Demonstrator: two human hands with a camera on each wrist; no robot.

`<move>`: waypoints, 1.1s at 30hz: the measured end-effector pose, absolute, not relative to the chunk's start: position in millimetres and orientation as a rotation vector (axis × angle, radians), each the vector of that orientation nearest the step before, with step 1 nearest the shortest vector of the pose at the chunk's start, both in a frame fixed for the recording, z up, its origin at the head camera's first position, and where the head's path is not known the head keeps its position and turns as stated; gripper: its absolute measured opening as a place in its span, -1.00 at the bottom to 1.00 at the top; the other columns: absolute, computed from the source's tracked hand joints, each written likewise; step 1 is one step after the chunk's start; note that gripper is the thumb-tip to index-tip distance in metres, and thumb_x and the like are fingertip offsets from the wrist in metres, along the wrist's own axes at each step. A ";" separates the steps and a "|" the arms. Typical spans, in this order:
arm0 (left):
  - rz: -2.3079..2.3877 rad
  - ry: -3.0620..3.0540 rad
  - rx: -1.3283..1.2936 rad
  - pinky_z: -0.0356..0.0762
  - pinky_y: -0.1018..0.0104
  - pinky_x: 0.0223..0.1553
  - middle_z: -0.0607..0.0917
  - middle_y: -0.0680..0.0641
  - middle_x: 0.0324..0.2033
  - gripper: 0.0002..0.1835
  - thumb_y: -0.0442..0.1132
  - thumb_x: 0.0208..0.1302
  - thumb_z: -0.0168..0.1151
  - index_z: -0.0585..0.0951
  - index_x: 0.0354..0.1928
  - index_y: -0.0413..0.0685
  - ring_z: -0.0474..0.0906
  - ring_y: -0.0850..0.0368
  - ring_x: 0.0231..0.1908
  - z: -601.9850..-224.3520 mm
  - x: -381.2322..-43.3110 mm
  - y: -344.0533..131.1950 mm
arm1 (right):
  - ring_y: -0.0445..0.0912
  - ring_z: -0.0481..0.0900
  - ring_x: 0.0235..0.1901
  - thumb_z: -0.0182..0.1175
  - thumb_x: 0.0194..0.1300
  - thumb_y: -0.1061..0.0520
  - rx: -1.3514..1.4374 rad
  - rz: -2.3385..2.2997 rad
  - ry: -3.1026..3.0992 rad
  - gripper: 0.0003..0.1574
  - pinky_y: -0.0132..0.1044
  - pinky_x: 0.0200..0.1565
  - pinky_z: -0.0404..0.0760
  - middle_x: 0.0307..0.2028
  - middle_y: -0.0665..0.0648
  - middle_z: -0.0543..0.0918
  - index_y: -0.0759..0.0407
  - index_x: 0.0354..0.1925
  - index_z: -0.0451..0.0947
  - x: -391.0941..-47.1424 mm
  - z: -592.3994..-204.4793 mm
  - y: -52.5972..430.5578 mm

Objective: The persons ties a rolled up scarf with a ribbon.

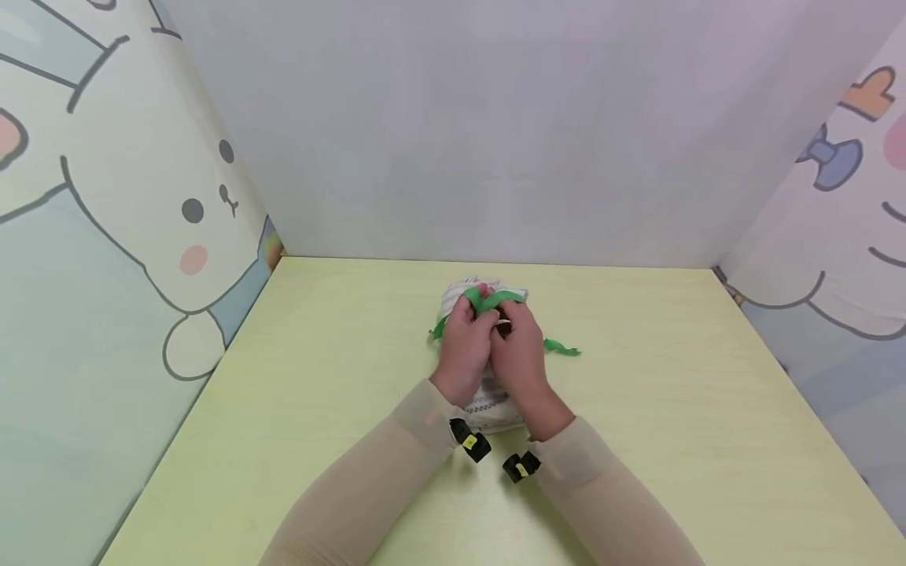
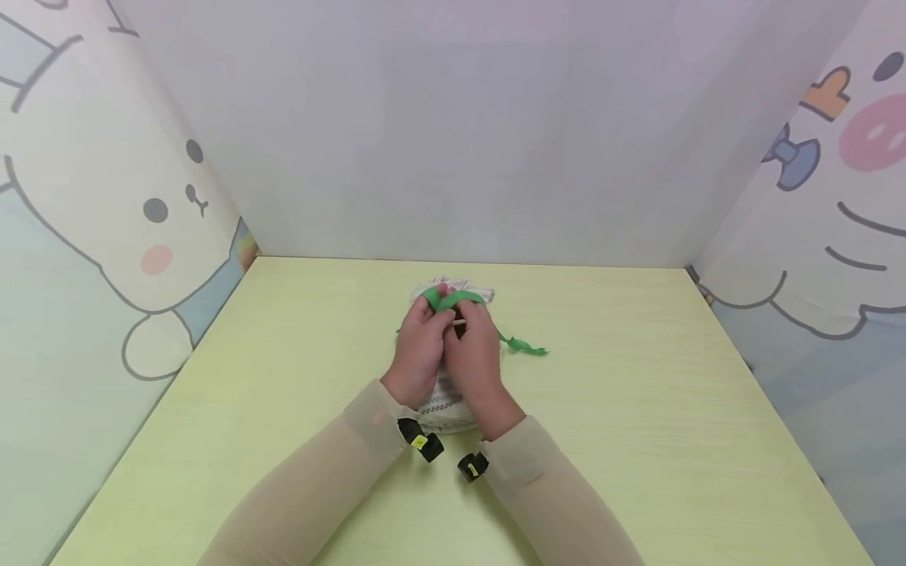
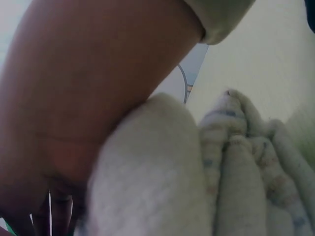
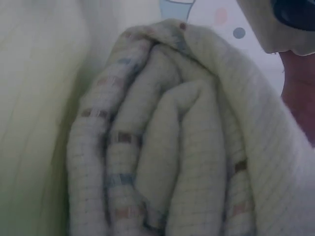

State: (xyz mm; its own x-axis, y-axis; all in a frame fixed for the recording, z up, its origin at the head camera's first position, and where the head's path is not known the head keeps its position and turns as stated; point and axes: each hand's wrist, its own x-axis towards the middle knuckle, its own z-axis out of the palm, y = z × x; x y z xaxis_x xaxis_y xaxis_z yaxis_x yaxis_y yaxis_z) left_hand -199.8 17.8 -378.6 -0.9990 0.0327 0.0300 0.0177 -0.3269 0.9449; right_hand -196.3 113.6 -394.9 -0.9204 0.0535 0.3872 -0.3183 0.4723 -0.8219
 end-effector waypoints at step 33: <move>2.391 1.962 0.001 0.42 0.25 -0.13 0.62 -0.10 -0.06 -0.64 -0.21 0.67 -0.21 0.58 0.20 -0.04 0.46 0.11 -0.23 -375.6 -195.9 13.6 | 0.02 0.52 -0.19 0.11 0.43 0.23 0.106 1.885 -2.366 -0.83 -0.25 -0.23 0.53 -0.16 0.21 0.60 0.28 -0.07 0.53 -209.7 -394.6 121.1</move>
